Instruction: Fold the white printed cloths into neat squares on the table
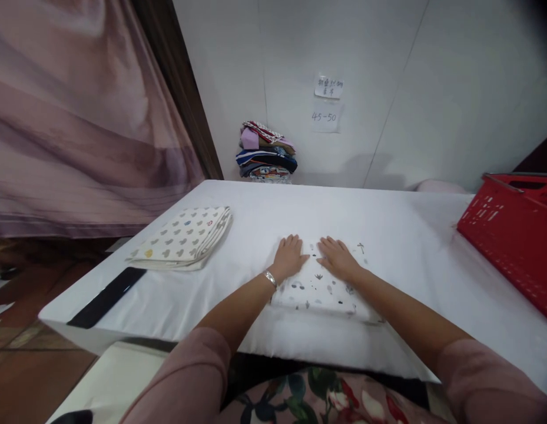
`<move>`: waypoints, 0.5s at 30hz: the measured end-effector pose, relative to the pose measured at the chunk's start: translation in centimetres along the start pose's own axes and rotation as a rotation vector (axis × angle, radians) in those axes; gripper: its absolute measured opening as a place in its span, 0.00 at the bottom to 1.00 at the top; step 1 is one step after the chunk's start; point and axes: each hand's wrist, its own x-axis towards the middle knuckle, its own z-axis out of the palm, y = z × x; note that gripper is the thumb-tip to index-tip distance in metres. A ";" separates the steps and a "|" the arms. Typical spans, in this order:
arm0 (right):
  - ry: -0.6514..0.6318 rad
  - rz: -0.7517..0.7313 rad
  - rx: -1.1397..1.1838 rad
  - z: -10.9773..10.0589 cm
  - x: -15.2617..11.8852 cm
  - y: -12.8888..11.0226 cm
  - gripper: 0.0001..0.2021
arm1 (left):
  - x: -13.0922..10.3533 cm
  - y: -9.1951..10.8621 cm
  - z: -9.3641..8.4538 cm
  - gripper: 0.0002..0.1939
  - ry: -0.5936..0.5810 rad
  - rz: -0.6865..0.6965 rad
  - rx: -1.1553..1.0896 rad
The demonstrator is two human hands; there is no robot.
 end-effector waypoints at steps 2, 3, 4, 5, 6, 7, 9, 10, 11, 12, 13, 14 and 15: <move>-0.044 0.005 0.018 0.4 0.1 -0.4 0.32 | -0.1 -0.3 0.6 0.28 -0.042 -0.052 0.018; -0.053 0.015 0.024 0.5 0.1 -0.4 0.32 | -0.1 -0.4 0.7 0.29 -0.053 -0.062 0.025; -0.060 0.023 0.030 0.5 0.2 -0.4 0.32 | 0.0 -0.5 0.7 0.30 -0.058 -0.064 0.033; -0.067 0.028 0.036 0.4 0.3 -0.3 0.33 | 0.0 -0.6 0.7 0.30 -0.061 -0.061 0.040; -0.070 0.032 0.042 0.4 0.3 -0.3 0.33 | 0.1 -0.7 0.7 0.31 -0.061 -0.055 0.046; -0.071 0.037 0.049 0.3 0.4 -0.3 0.33 | 0.1 -0.7 0.6 0.30 -0.058 -0.049 0.051; -0.062 0.051 0.054 0.3 0.5 -0.4 0.34 | 0.2 -0.6 0.5 0.30 -0.050 -0.044 0.060; -0.053 0.062 0.050 0.4 0.5 -0.5 0.35 | 0.2 -0.6 0.4 0.29 -0.050 -0.045 0.065; -0.045 0.074 0.041 0.5 0.6 -0.5 0.35 | 0.2 -0.6 0.4 0.29 -0.054 -0.048 0.071; -0.042 0.084 0.033 0.7 0.6 -0.6 0.35 | 0.3 -0.6 0.4 0.29 -0.062 -0.049 0.079; -0.043 0.091 0.027 0.9 0.7 -0.6 0.34 | 0.3 -0.6 0.4 0.29 -0.074 -0.050 0.087; -0.044 0.094 0.025 1.0 0.7 -0.7 0.34 | 0.4 -0.6 0.4 0.30 -0.083 -0.049 0.093; -0.044 0.094 0.026 1.0 0.8 -0.7 0.34 | 0.4 -0.6 0.4 0.30 -0.087 -0.048 0.098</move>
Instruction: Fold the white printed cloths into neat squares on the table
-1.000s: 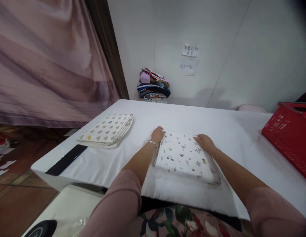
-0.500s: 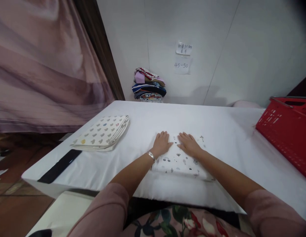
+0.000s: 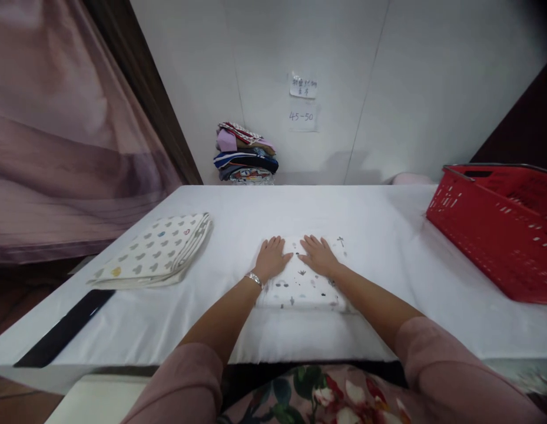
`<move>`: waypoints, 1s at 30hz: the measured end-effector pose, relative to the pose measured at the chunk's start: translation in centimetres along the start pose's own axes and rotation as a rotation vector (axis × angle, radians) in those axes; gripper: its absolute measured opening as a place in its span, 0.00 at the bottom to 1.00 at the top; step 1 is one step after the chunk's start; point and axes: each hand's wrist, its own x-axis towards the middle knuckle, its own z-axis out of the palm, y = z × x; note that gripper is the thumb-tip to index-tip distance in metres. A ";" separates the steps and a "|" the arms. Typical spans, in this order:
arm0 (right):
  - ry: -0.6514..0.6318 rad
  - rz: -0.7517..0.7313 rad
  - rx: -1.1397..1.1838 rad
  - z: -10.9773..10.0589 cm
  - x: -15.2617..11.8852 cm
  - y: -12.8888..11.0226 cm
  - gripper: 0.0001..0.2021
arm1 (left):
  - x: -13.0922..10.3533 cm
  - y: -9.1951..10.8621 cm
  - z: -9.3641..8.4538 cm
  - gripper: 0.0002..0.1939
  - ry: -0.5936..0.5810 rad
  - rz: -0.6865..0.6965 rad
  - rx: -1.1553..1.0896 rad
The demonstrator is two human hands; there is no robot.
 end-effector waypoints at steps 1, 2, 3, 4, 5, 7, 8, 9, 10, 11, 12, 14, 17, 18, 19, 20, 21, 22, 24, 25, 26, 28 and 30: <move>-0.003 -0.001 0.005 0.0 0.1 0.0 0.34 | 0.0 0.0 0.0 0.30 0.000 0.001 0.003; -0.011 -0.002 0.014 -0.2 0.1 0.0 0.34 | 0.1 -0.1 0.1 0.30 0.001 0.001 0.005; -0.024 -0.003 0.026 -0.4 0.2 0.0 0.34 | 0.1 -0.1 0.1 0.30 0.007 0.002 0.006; -0.035 0.001 0.035 -0.7 0.2 0.1 0.34 | 0.1 -0.2 0.2 0.30 0.015 0.004 0.006; -0.038 0.010 0.038 -1.1 0.1 0.2 0.35 | 0.2 -0.2 0.2 0.30 0.023 0.009 0.008; -0.003 0.045 0.015 -1.8 -0.3 0.9 0.35 | 0.2 -0.3 0.2 0.29 0.034 0.018 0.012; 0.030 0.075 -0.009 -2.0 -0.6 1.4 0.36 | 0.2 -0.3 0.2 0.29 0.037 0.020 0.013; 0.058 0.116 -0.032 -2.1 -1.0 2.0 0.35 | 0.2 -0.3 0.2 0.29 0.036 0.021 0.013; 0.070 0.161 -0.043 -2.0 -1.4 2.6 0.35 | 0.2 -0.3 0.2 0.29 0.031 0.021 0.011; 0.067 0.205 -0.041 -1.9 -1.7 3.3 0.35 | 0.1 -0.3 0.2 0.29 0.027 0.020 0.008; 0.055 0.241 -0.031 -1.6 -2.1 3.8 0.35 | 0.1 -0.3 0.2 0.29 0.023 0.017 0.004; 0.037 0.279 -0.006 -1.1 -2.4 4.7 0.35 | 0.0 -0.2 0.1 0.29 0.018 0.014 -0.005; 0.030 0.278 -0.005 -0.9 -2.5 5.1 0.34 | 0.0 -0.2 0.2 0.28 0.039 0.017 -0.025; 0.023 0.282 -0.014 -1.0 -2.4 4.8 0.34 | 0.0 -0.2 0.3 0.28 0.046 0.021 -0.028; 0.022 0.284 -0.031 -1.2 -2.3 4.5 0.33 | 0.0 -0.2 0.3 0.28 0.049 0.022 -0.029; 0.028 0.280 -0.054 -1.5 -2.2 4.0 0.34 | 0.0 -0.3 0.4 0.29 0.044 0.021 -0.027; 0.041 0.264 -0.078 -1.7 -2.2 3.3 0.34 | 0.0 -0.2 0.4 0.29 0.033 0.018 -0.023; 0.060 0.234 -0.097 -1.9 -2.1 2.6 0.34 | -0.1 -0.2 0.4 0.30 0.022 0.015 -0.019; 0.080 0.147 -0.107 -1.8 -2.0 1.0 0.35 | -0.1 -0.1 0.2 0.30 0.009 0.008 -0.020; 0.071 0.102 -0.097 -1.6 -2.0 0.3 0.35 | -0.2 0.0 0.1 0.30 0.009 0.006 -0.027; 0.055 0.064 -0.083 -1.2 -1.9 -0.3 0.35 | -0.2 0.0 -0.1 0.30 0.008 0.004 -0.042; 0.024 0.022 -0.060 -0.3 -1.9 -0.9 0.34 | -0.1 0.0 -0.4 0.28 0.008 -0.016 -0.100; 0.012 0.013 -0.049 0.5 -1.8 -0.9 0.33 | 0.0 -0.4 -0.7 0.26 0.029 -0.090 -0.184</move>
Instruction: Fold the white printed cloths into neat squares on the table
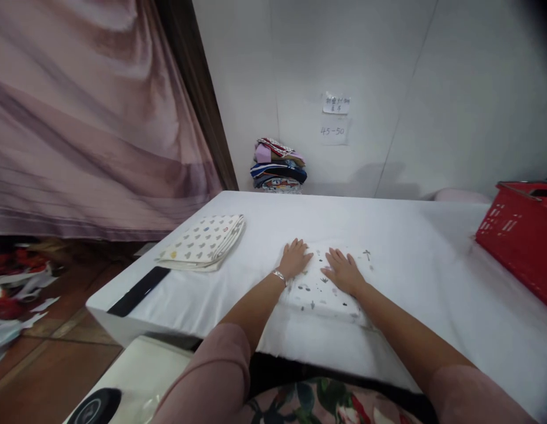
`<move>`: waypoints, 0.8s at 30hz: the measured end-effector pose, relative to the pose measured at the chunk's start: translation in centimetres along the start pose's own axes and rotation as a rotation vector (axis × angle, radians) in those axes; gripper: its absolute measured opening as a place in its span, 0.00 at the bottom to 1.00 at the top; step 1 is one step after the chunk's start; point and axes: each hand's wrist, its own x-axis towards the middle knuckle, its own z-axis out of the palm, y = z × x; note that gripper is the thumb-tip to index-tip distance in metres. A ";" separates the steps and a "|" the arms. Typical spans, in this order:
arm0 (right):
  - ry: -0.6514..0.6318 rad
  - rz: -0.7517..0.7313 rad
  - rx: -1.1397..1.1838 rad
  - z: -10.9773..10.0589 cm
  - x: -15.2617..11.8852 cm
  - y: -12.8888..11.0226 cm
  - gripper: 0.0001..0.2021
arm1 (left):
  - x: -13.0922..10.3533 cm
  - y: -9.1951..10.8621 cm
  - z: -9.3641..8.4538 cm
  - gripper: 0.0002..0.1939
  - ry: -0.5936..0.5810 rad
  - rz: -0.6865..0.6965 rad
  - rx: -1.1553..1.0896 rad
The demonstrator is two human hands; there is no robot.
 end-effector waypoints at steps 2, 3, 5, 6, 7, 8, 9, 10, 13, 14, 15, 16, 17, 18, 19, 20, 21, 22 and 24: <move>0.002 0.000 0.001 0.5 0.0 0.3 0.33 | 0.0 -0.6 -0.3 0.24 0.062 -0.117 -0.090; 0.002 0.000 0.001 0.7 0.0 0.5 0.33 | -0.2 -1.0 -0.5 0.24 0.099 -0.181 -0.134; 0.000 0.000 0.001 0.7 0.0 0.7 0.33 | -0.9 -1.6 -0.7 0.26 0.149 -0.310 -0.232; -0.004 0.003 0.003 0.6 0.0 0.7 0.33 | -1.4 -1.9 -0.9 0.27 0.154 -0.373 -0.286; -0.012 0.008 0.006 0.4 -0.1 0.7 0.33 | -2.0 -2.0 -1.0 0.28 0.144 -0.431 -0.338; -0.022 0.018 0.010 0.3 -0.1 0.5 0.33 | -2.6 -2.1 -1.1 0.29 0.125 -0.478 -0.383; -0.029 0.028 0.014 0.0 0.0 0.3 0.33 | -3.1 -2.1 -1.2 0.30 0.105 -0.513 -0.416; -0.032 0.036 0.015 -0.2 0.1 -0.1 0.33 | -3.6 -2.0 -1.3 0.30 0.085 -0.534 -0.437; -0.014 0.009 0.018 -0.9 0.8 -2.0 0.34 | -4.6 -1.4 -1.6 0.29 0.065 -0.544 -0.458; -0.008 -0.022 0.022 -1.1 1.2 -2.8 0.34 | -4.8 -1.2 -1.7 0.29 0.072 -0.544 -0.468; -0.004 -0.056 0.029 -1.3 1.7 -3.6 0.33 | -5.0 -0.9 -1.9 0.29 0.085 -0.546 -0.481; -0.002 -0.084 0.037 -1.4 2.2 -4.4 0.33 | -5.3 -0.7 -2.0 0.29 0.101 -0.553 -0.496; -0.002 -0.102 0.044 -1.4 2.7 -5.0 0.32 | -5.6 -0.4 -2.1 0.28 0.121 -0.562 -0.509; -0.005 -0.107 0.050 -1.3 3.2 -5.6 0.31 | -6.0 -0.1 -2.2 0.27 0.138 -0.574 -0.523; -0.010 -0.100 0.051 -1.2 3.6 -6.0 0.30 | -6.6 0.1 -2.2 0.25 0.149 -0.583 -0.537; -0.016 -0.087 0.047 -0.9 3.9 -6.3 0.30 | -7.4 0.3 -2.2 0.24 0.155 -0.589 -0.548; -0.022 -0.072 0.039 -0.6 4.2 -6.5 0.29 | -8.3 0.6 -2.1 0.23 0.160 -0.588 -0.556; -0.023 -0.059 0.029 -0.3 4.4 -6.5 0.29 | -9.3 0.8 -1.9 0.21 0.168 -0.580 -0.561; -0.016 -0.049 0.009 0.3 4.6 -6.3 0.28 | -11.3 1.1 -1.4 0.19 0.204 -0.549 -0.560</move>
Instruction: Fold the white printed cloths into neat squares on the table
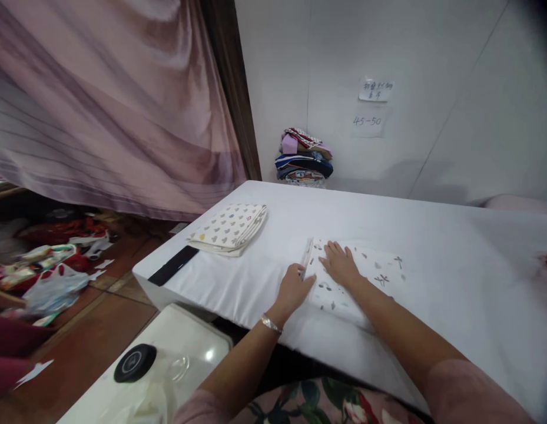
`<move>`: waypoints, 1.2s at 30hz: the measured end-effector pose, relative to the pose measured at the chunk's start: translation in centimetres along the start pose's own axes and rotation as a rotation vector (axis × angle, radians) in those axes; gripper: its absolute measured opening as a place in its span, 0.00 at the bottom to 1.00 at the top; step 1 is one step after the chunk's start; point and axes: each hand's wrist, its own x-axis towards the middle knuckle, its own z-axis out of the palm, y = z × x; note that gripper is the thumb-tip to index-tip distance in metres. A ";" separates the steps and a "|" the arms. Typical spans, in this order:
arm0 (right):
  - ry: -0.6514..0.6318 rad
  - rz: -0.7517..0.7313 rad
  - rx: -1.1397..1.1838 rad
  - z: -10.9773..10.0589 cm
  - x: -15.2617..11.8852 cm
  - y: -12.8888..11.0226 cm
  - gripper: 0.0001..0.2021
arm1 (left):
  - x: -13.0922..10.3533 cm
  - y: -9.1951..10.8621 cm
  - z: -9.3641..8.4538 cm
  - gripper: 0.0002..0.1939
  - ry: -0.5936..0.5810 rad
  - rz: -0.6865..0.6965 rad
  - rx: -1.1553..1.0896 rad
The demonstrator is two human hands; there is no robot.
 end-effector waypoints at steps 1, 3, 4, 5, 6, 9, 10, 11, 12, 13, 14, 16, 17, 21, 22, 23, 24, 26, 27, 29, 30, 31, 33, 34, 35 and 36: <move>0.001 0.001 -0.005 0.2 0.0 0.1 0.28 | -0.9 -0.5 0.0 0.18 0.018 0.025 -0.006; -0.006 -0.002 -0.001 0.2 0.1 0.3 0.28 | -2.4 -1.4 -0.1 0.17 0.048 0.075 -0.023; -0.007 -0.005 0.008 0.1 0.2 0.3 0.27 | -3.0 -1.8 -0.1 0.17 0.055 0.095 -0.031; -0.001 -0.010 0.019 -0.2 0.4 0.3 0.27 | -3.4 -2.1 -0.1 0.17 0.059 0.110 -0.035; 0.013 -0.015 0.033 -0.4 0.6 0.3 0.27 | -3.7 -2.3 -0.1 0.17 0.063 0.122 -0.037; 0.066 -0.029 0.072 -1.3 1.6 0.2 0.25 | -3.9 -2.6 -0.2 0.16 0.076 0.147 -0.041; 0.079 -0.032 0.084 -1.6 2.1 0.2 0.24 | -3.9 -2.7 -0.3 0.15 0.082 0.159 -0.042; 0.083 -0.035 0.098 -1.8 2.6 0.2 0.24 | -3.9 -2.7 -0.3 0.14 0.087 0.173 -0.044; 0.074 -0.035 0.118 -2.0 3.1 0.2 0.24 | -3.9 -2.7 -0.4 0.13 0.089 0.185 -0.045; 0.053 -0.030 0.142 -2.1 3.6 0.2 0.24 | -3.9 -2.8 -0.4 0.12 0.090 0.196 -0.049; 0.027 -0.022 0.167 -2.2 4.1 0.2 0.24 | -3.9 -2.9 -0.4 0.12 0.093 0.205 -0.054; -0.026 -0.001 0.202 -2.2 5.1 0.2 0.26 | -4.1 -3.1 -0.4 0.11 0.105 0.210 -0.071; -0.042 0.006 0.208 -2.1 5.5 0.2 0.27 | -4.1 -3.2 -0.3 0.10 0.111 0.209 -0.078; -0.075 0.012 0.201 -1.5 7.0 0.2 0.27 | -4.2 -3.6 -0.1 0.09 0.120 0.197 -0.074; -0.084 0.011 0.199 -1.4 7.3 0.3 0.27 | -4.1 -3.7 -0.1 0.09 0.118 0.201 -0.067; -0.091 0.009 0.198 -1.3 7.5 0.3 0.26 | -4.1 -3.7 -0.1 0.08 0.116 0.209 -0.059; -0.097 0.007 0.198 -1.2 7.8 0.3 0.26 | -4.0 -3.7 -0.1 0.07 0.116 0.221 -0.050; -0.102 0.011 0.200 -1.1 8.0 0.4 0.25 | -3.9 -3.7 -0.1 0.06 0.110 0.252 -0.033; -0.100 0.016 0.202 -1.1 8.1 0.4 0.24 | -3.8 -3.7 -0.2 0.05 0.111 0.265 -0.025; -0.085 0.028 0.209 -1.0 8.2 0.4 0.24 | -3.7 -3.7 -0.2 0.05 0.120 0.292 -0.017; -0.072 0.034 0.214 -1.0 8.1 0.4 0.23 | -3.7 -3.8 -0.1 0.06 0.124 0.308 -0.016; -0.055 0.039 0.220 -0.9 8.1 0.4 0.23 | -3.7 -3.8 -0.2 0.07 0.125 0.328 -0.015; -0.015 0.047 0.230 -0.7 7.9 0.3 0.22 | -3.7 -3.9 -0.2 0.08 0.120 0.363 -0.009; 0.005 0.049 0.235 -0.5 7.7 0.3 0.22 | -3.7 -3.9 -0.2 0.08 0.117 0.375 -0.002; 0.024 0.050 0.239 -0.4 7.6 0.2 0.21 | -3.7 -3.9 -0.3 0.08 0.119 0.382 0.009; 0.042 0.049 0.242 -0.3 7.5 0.2 0.21 | -3.7 -3.9 -0.3 0.08 0.123 0.387 0.023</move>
